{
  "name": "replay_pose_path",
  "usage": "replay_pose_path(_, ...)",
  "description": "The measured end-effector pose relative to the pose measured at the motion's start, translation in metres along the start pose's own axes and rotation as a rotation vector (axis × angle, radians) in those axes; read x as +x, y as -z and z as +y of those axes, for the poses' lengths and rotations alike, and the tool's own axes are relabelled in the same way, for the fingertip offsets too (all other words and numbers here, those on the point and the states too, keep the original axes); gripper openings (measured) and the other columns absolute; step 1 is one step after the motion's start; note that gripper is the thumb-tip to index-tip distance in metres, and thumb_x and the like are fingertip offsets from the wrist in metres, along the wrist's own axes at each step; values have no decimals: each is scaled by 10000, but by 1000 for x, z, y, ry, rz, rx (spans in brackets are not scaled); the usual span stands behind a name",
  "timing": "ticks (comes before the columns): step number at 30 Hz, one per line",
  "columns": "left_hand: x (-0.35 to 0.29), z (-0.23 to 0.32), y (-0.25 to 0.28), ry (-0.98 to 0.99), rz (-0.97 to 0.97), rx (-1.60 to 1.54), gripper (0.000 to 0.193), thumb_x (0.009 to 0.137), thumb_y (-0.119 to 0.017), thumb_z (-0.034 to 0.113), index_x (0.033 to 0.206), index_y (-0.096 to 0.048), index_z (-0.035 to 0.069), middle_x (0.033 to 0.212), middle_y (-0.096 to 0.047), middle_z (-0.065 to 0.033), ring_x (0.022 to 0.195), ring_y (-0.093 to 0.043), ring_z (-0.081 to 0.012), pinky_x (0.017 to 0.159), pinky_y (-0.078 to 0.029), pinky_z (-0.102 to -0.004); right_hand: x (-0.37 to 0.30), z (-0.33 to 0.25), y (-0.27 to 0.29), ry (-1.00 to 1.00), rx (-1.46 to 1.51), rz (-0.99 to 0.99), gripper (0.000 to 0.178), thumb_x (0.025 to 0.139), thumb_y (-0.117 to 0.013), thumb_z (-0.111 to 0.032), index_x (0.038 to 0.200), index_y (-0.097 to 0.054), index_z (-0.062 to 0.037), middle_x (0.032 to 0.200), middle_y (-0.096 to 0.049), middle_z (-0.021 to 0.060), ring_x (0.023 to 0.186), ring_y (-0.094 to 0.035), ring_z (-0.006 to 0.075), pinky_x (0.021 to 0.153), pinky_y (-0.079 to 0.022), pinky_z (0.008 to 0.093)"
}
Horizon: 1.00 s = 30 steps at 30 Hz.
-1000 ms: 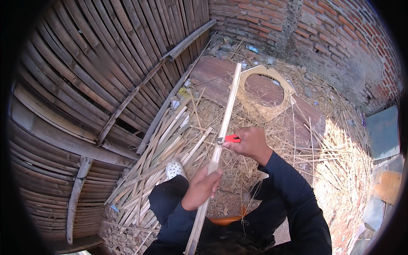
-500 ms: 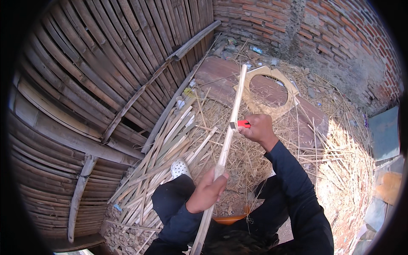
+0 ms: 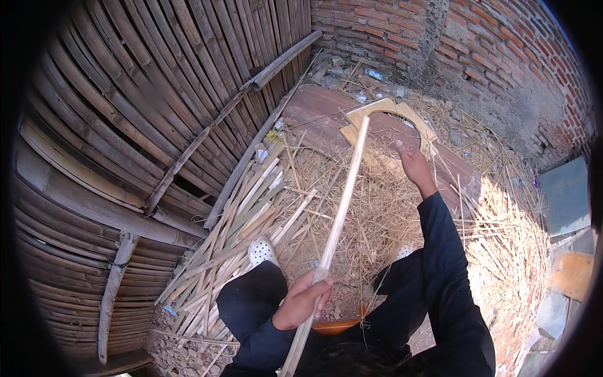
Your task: The person sits on the ground and uses a red utility knife to shave thin strips from a long bamboo stick. They hold the stick with their left hand and scrape the blade along its length with their right hand, producing wood shavings that fall onto the straw-covered floor.
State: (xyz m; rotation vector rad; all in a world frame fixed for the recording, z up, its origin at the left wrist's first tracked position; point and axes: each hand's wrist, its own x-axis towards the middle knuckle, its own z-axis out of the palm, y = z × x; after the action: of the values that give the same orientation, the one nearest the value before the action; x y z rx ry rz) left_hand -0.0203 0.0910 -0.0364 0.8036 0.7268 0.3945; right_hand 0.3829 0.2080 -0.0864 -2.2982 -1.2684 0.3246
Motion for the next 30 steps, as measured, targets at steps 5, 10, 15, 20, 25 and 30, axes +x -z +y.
replay_pose_path(5, 0, 19, 6, -81, 65, -88, 174, 970, -480, 217, 974, -523, 48, 592, -457, 2, 425, -414, -78, 412, -342, -202, -125, -114, -5, 659, 92, -154, 632, 817, -539, -644, 575, -567, -61, 500, -519, 137, 489, -568, 315, 476, -419, 404)
replay_pose_path(10, 6, 23, 4, -110, 91, -84, 165, 963, -464, 181, 997, -511, 27, 580, -448, -11, 434, -405, -86, 428, -334, -201, -168, -130, -18, 911, -16, -169, 586, 727, -612, -684, 592, -633, -114, 494, -562, 70, 431, -583, 240, 411, -434, 358)
replay_pose_path(15, 9, 20, 6, -126, 92, -102, 163, 968, -443, 171, 1023, -486, 23, 566, -428, -12, 432, -389, -91, 431, -332, -207, -146, -123, -27, 886, -5, -48, 591, 723, -619, -681, 575, -624, -110, 470, -546, 61, 426, -578, 237, 408, -432, 348)
replay_pose_path(20, 5, 23, 3, -118, -21, -234, 175, 977, -393, 156, 1058, -477, 25, 554, -413, -20, 412, -369, -108, 447, -323, -220, -176, -127, -29, 935, 96, -132, 567, 716, -636, -662, 563, -577, -119, 484, -531, 60, 431, -553, 262, 412, -417, 366)
replay_pose_path(25, 9, 19, 3, -132, -76, -358, 183, 983, -381, 160, 1098, -464, 44, 544, -400, -24, 402, -359, -117, 458, -314, -233, -152, -126, -21, 987, 45, 19, 562, 712, -639, -666, 551, -581, -131, 483, -541, 41, 427, -564, 236, 422, -427, 348)
replay_pose_path(30, 9, 20, -2, -129, -60, -319, 141, 983, -392, 189, 998, -454, 62, 520, -383, -12, 391, -346, -112, 468, -305, -245, -133, -121, -16, 936, 15, 68, 549, 716, -634, -665, 549, -595, -144, 487, -551, 24, 425, -566, 219, 419, -423, 345)
